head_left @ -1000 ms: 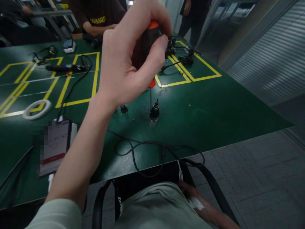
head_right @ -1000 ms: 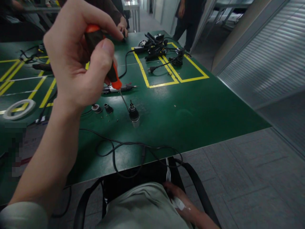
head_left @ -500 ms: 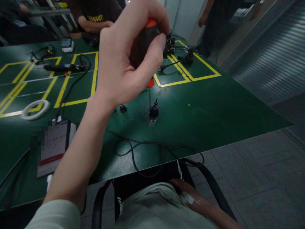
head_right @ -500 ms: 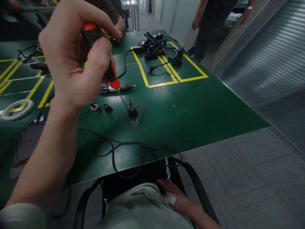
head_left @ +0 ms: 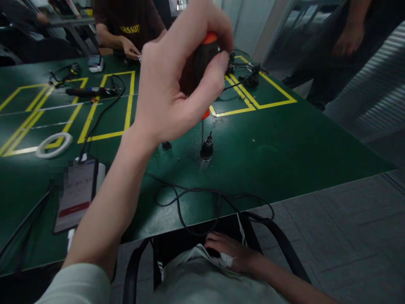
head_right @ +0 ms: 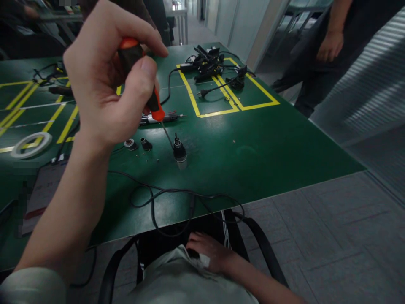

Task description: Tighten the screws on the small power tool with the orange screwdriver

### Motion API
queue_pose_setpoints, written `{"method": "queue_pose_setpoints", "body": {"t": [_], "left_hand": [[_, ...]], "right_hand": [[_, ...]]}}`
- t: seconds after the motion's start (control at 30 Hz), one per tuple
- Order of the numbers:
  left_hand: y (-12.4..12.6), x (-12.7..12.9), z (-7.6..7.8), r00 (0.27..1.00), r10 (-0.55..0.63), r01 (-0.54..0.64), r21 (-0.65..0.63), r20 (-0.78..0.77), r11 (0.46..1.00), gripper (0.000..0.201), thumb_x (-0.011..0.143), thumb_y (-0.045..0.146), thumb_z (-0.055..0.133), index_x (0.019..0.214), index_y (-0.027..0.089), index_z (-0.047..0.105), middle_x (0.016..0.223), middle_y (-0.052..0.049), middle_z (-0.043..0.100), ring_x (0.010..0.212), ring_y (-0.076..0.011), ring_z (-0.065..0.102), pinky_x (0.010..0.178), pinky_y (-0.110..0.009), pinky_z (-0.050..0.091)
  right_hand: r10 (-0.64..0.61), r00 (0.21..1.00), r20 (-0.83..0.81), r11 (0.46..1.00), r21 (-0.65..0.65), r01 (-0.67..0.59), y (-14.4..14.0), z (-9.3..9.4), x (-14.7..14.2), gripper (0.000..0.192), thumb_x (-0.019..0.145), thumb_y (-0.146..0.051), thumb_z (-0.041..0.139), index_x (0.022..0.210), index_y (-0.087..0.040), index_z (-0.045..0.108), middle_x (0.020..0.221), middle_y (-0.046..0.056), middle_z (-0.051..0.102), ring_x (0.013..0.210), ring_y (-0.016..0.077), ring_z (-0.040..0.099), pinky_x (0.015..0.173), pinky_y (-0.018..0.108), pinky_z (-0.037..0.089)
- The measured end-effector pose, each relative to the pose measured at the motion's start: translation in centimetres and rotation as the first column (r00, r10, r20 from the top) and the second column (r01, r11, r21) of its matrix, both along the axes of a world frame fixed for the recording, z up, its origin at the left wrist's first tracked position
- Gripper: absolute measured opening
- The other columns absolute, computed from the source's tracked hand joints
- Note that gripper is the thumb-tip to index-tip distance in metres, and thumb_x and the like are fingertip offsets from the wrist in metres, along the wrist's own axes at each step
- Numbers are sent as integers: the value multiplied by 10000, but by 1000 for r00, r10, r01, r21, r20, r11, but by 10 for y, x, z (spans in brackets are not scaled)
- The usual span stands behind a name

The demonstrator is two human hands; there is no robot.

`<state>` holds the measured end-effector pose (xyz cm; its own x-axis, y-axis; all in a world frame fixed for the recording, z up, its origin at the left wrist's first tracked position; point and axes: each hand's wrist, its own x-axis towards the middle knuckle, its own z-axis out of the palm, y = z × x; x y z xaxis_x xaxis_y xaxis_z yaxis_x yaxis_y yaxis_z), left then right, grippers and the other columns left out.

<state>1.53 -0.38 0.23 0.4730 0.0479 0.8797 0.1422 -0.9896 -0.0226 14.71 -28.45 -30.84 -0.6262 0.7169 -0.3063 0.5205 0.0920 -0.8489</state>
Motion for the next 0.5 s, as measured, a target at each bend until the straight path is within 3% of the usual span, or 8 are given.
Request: {"method": "queue_pose_setpoints", "body": {"t": [0.1, 0.2, 0.27, 0.33, 0.5], "left_hand": [[1, -1, 0, 998, 55, -55, -28, 0, 998, 315, 1038, 266, 364, 1016, 135, 650, 940, -18, 611, 969, -197, 701, 821, -405, 513], [6, -3, 1, 999, 31, -30, 48, -11, 998, 254, 1028, 249, 414, 1049, 148, 646, 951, 4, 629, 957, -174, 692, 811, -364, 501], [8, -4, 0, 999, 8, -4, 102, -41, 995, 236, 1033, 268, 435, 1084, 160, 638, 964, 18, 626, 964, -164, 687, 801, -334, 499], [8, -3, -1, 998, 64, -63, 23, -21, 998, 246, 1055, 261, 424, 1074, 152, 643, 955, 19, 606, 1012, -166, 681, 833, -334, 500], [2, -1, -2, 999, 34, -34, -6, 14, 999, 178, 1015, 184, 483, 1055, 148, 653, 946, 13, 631, 894, -119, 642, 788, -301, 478]], "right_hand": [[2, 999, -32, 999, -40, -3, -2, 6, 15, 620, 717, -224, 666, 1335, -175, 652, 1422, 176, 621, 1344, 325, 584, 1126, 455, 458], [-13, 997, -75, 997, -79, 7, -4, 10, 31, 669, 741, -168, 581, 1409, -161, 611, 1488, 183, 591, 1420, 296, 545, 1164, 445, 447], [-35, 994, -102, 995, -100, 25, -5, 14, 37, 678, 739, -157, 566, 1416, -162, 607, 1498, 177, 591, 1424, 284, 549, 1172, 439, 449], [-48, 993, -104, 993, -110, 37, -5, 18, 40, 695, 732, -152, 572, 1426, -166, 601, 1513, 176, 582, 1433, 285, 542, 1182, 442, 441], [-33, 999, -3, 995, -96, 32, -2, 27, 42, 670, 732, -164, 596, 1401, -151, 622, 1387, 173, 663, 1303, 293, 638, 1111, 423, 502]]}}
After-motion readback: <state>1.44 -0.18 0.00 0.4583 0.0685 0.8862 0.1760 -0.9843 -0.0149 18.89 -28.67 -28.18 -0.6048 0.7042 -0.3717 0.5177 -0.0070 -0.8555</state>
